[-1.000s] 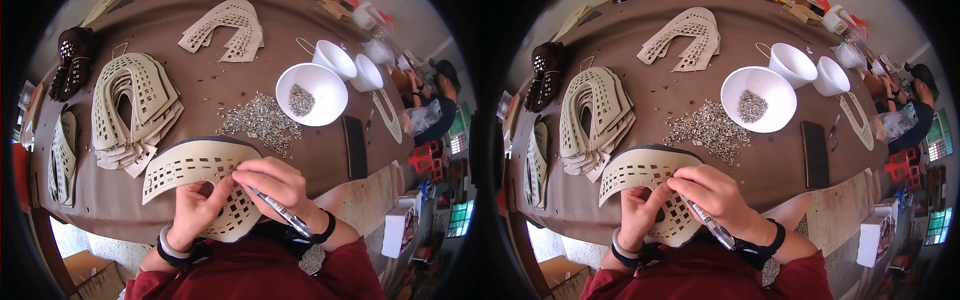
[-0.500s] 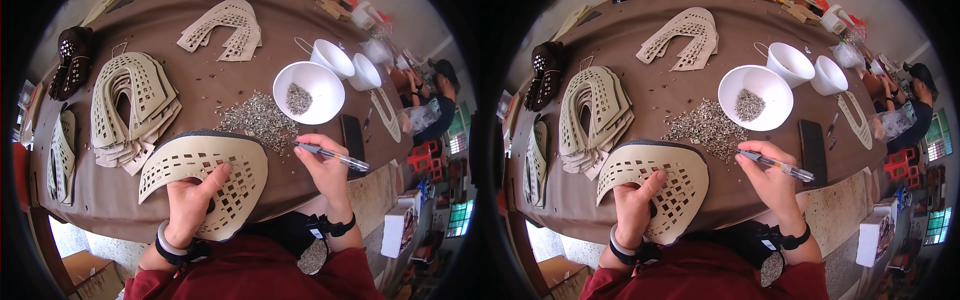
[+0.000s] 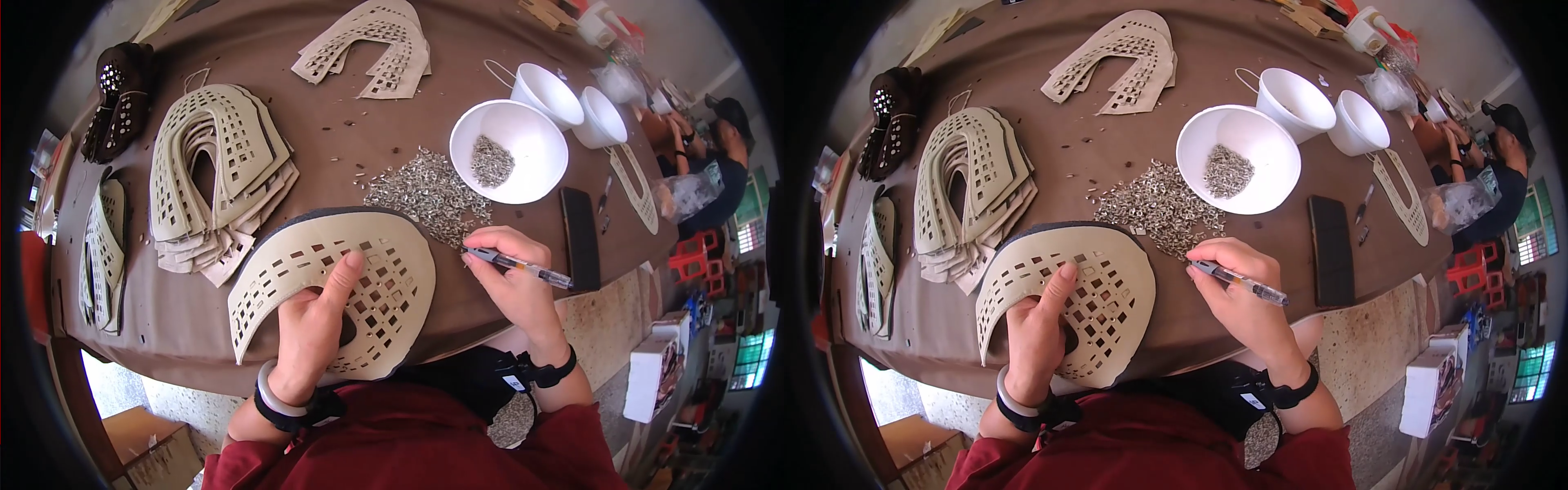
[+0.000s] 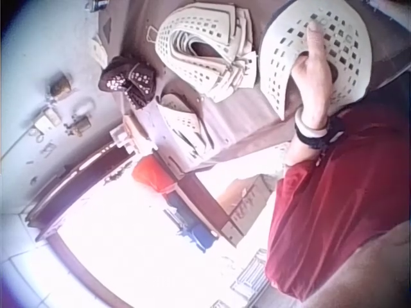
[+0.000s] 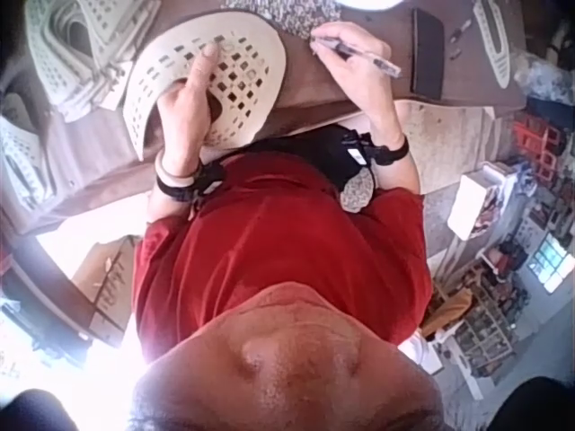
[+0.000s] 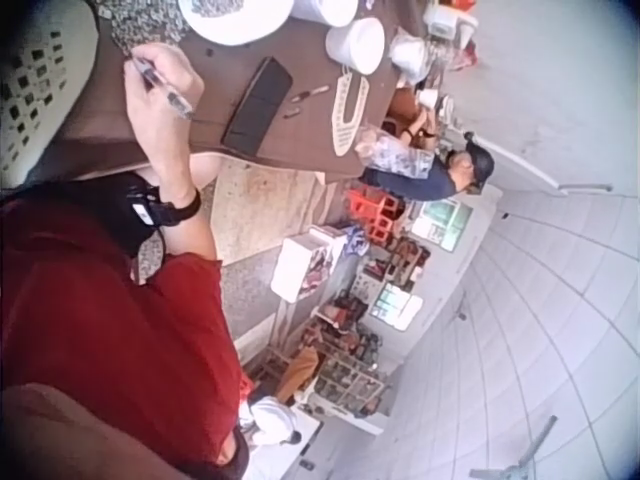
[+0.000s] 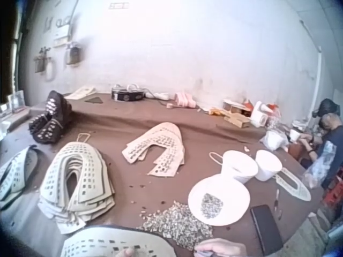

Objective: The person is applying small decorative studs or rhinestones to punched-out shoe upper patterns using an applicator pen tool.

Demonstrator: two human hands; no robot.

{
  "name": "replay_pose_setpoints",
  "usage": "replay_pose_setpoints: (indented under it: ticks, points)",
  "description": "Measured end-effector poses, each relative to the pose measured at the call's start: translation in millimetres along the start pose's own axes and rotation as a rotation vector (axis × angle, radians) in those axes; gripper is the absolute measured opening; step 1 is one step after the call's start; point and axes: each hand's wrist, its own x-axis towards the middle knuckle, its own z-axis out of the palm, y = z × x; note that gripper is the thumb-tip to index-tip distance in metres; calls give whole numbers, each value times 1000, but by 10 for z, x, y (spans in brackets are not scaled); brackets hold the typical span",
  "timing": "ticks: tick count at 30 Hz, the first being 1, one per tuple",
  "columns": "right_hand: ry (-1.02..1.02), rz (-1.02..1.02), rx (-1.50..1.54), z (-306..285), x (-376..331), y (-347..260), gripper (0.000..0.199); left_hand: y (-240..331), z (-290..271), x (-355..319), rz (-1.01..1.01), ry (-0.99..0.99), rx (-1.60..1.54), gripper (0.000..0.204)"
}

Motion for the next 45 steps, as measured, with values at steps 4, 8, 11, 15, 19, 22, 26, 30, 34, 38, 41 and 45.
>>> replay_pose_setpoints:
  ticks: [4,8,11,15,19,22,26,30,34,38,41,45]
  points:
    - [-1,-132,-98,28,35,-17,16,81,-7,2,-104,25,-57,28]
    - [-17,-277,-274,39,74,-50,18,100,-68,5,-180,-104,-18,31]
    - [-40,-317,-389,28,92,-78,18,90,-102,13,-194,-201,51,36]
    - [-56,-278,-376,27,106,-99,17,96,-112,27,-234,-220,41,34]
    - [-18,11,-75,-5,65,-184,12,89,-103,12,-208,-224,46,32]
    - [-54,91,490,83,27,-202,10,57,-82,14,-198,-220,55,32]
    - [-179,34,488,256,3,-248,11,69,-56,3,-208,-224,56,31]
    - [-162,25,532,364,18,-231,11,34,-56,1,-219,-215,50,31]
    - [-172,10,467,394,24,-213,11,10,-67,2,-173,-227,55,31]
    - [-151,-3,413,414,23,-213,11,4,-86,5,-164,-249,94,32]
    - [-152,-23,336,423,29,-268,12,13,-95,-11,-140,-252,124,31]
    - [-101,-187,141,466,37,-300,14,-35,-101,-20,-55,-238,177,31]
